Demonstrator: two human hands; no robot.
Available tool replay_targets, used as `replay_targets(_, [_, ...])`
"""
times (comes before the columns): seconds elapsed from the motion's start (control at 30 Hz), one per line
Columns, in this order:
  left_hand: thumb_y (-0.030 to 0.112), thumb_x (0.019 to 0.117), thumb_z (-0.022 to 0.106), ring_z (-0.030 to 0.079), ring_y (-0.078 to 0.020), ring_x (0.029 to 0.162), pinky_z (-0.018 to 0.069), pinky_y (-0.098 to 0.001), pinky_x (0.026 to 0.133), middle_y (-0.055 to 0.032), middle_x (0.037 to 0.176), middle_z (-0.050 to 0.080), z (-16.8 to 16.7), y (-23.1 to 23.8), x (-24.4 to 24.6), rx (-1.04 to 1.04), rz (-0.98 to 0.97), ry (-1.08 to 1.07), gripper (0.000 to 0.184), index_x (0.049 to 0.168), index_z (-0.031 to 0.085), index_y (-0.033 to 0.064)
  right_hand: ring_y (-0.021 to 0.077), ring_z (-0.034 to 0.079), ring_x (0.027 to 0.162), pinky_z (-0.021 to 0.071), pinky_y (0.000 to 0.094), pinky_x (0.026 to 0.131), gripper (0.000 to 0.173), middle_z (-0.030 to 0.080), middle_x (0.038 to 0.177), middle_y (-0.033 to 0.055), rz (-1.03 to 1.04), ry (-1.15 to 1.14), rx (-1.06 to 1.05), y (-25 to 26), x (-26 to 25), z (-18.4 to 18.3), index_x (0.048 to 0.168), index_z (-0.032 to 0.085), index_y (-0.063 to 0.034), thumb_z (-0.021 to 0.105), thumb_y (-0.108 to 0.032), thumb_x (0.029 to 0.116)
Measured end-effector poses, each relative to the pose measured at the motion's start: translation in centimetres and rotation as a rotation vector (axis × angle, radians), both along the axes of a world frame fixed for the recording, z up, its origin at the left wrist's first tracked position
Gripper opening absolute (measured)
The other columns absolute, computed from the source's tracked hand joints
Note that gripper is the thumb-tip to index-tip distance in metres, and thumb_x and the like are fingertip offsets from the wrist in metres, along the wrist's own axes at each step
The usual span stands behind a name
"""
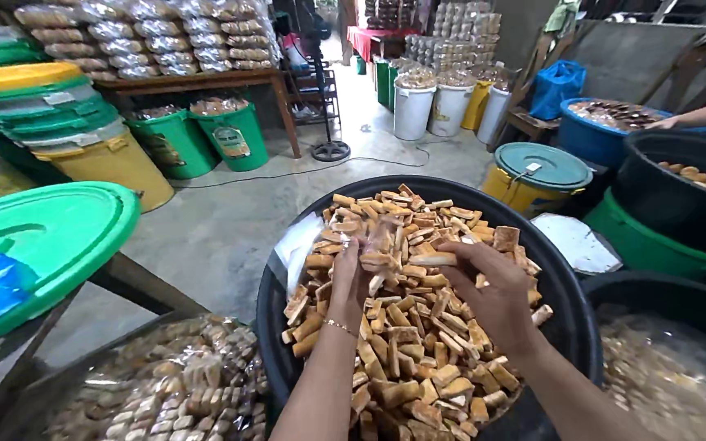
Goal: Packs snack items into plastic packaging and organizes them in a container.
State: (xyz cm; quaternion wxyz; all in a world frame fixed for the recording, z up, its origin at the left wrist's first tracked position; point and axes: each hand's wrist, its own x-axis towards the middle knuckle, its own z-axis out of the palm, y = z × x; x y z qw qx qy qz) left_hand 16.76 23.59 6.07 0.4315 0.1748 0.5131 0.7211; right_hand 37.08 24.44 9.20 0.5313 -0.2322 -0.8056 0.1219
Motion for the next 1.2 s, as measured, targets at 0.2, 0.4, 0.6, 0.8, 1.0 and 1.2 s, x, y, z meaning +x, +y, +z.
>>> replay_targets(0.2, [0.022, 0.1125, 0.033, 0.064, -0.0112, 0.067, 0.0571, -0.0270, 0.064, -0.0060, 0.082, 0.062, 0.8, -0.6, 2.7, -0.021, -0.091, 0.065, 0.032, 0.111, 0.056, -0.0006, 0.0366, 0.065, 0.117, 0.0566, 0.0435, 0.096, 0.020, 0.061, 0.134, 0.0257, -0.099, -0.142, 0.193, 0.8, -1.8, -1.7, 0.110, 0.078, -0.0102, 0.068, -0.022, 0.0968])
replay_targets(0.4, [0.018, 0.1119, 0.034, 0.065, -0.0106, 0.069, 0.0582, -0.0272, 0.065, -0.0046, 0.081, 0.064, -0.1, -0.4, 2.7, 0.119, -0.075, 0.148, 0.031, 0.110, 0.058, -0.0015, 0.0150, 0.056, 0.119, 0.0499, 0.0274, 0.100, 0.021, 0.056, 0.133, 0.0147, -0.029, 0.148, 0.142, 0.5, -1.4, -1.1, 0.101, 0.073, -0.0092, 0.067, -0.029, 0.0989])
replay_targets(0.6, [0.018, 0.1124, 0.031, 0.066, -0.0096, 0.068, 0.0584, -0.0274, 0.067, -0.0014, 0.077, 0.064, 0.3, -0.5, 2.3, 0.153, 0.001, 0.207, 0.033, 0.104, 0.057, 0.0005, -0.0006, 0.048, 0.128, 0.0440, 0.0212, 0.106, 0.024, 0.051, 0.133, -0.0109, -0.080, 0.261, 0.105, -3.2, 2.4, -0.6, 0.109, 0.068, -0.0271, 0.055, -0.046, 0.1031])
replay_targets(0.8, [0.024, 0.1132, 0.027, 0.067, -0.0103, 0.071, 0.0592, -0.0278, 0.067, -0.0028, 0.081, 0.066, 1.5, -1.9, 4.5, 0.119, -0.149, 0.119, 0.037, 0.111, 0.057, 0.0023, 0.0388, 0.051, 0.134, 0.0474, 0.0530, 0.107, 0.024, 0.051, 0.148, 0.0222, -0.006, -0.143, -0.035, -0.1, 0.0, -1.3, 0.115, 0.078, -0.0166, 0.063, -0.027, 0.0994])
replay_targets(1.0, [0.029, 0.1124, 0.031, 0.067, -0.0076, 0.068, 0.0581, -0.0250, 0.064, -0.0006, 0.078, 0.066, 2.0, -1.9, 4.0, 0.115, -0.114, 0.144, 0.037, 0.111, 0.060, 0.0064, 0.0346, 0.066, 0.104, 0.0536, 0.0531, 0.089, 0.046, 0.066, 0.120, 0.0192, 0.167, -0.728, -0.343, 0.2, -1.0, 4.3, 0.140, 0.062, -0.0103, 0.070, -0.028, 0.0978])
replay_targets(1.2, [0.029, 0.1104, 0.037, 0.067, -0.0048, 0.069, 0.0588, -0.0234, 0.063, 0.0040, 0.084, 0.069, 1.7, -2.3, 0.6, 0.308, -0.262, 0.179, 0.025, 0.115, 0.058, 0.0158, 0.0329, 0.070, 0.084, 0.0566, 0.0531, 0.079, 0.045, 0.073, 0.097, 0.0168, 0.249, -0.741, -0.261, 1.1, -3.2, 5.2, 0.144, 0.059, -0.0125, 0.065, -0.012, 0.0997])
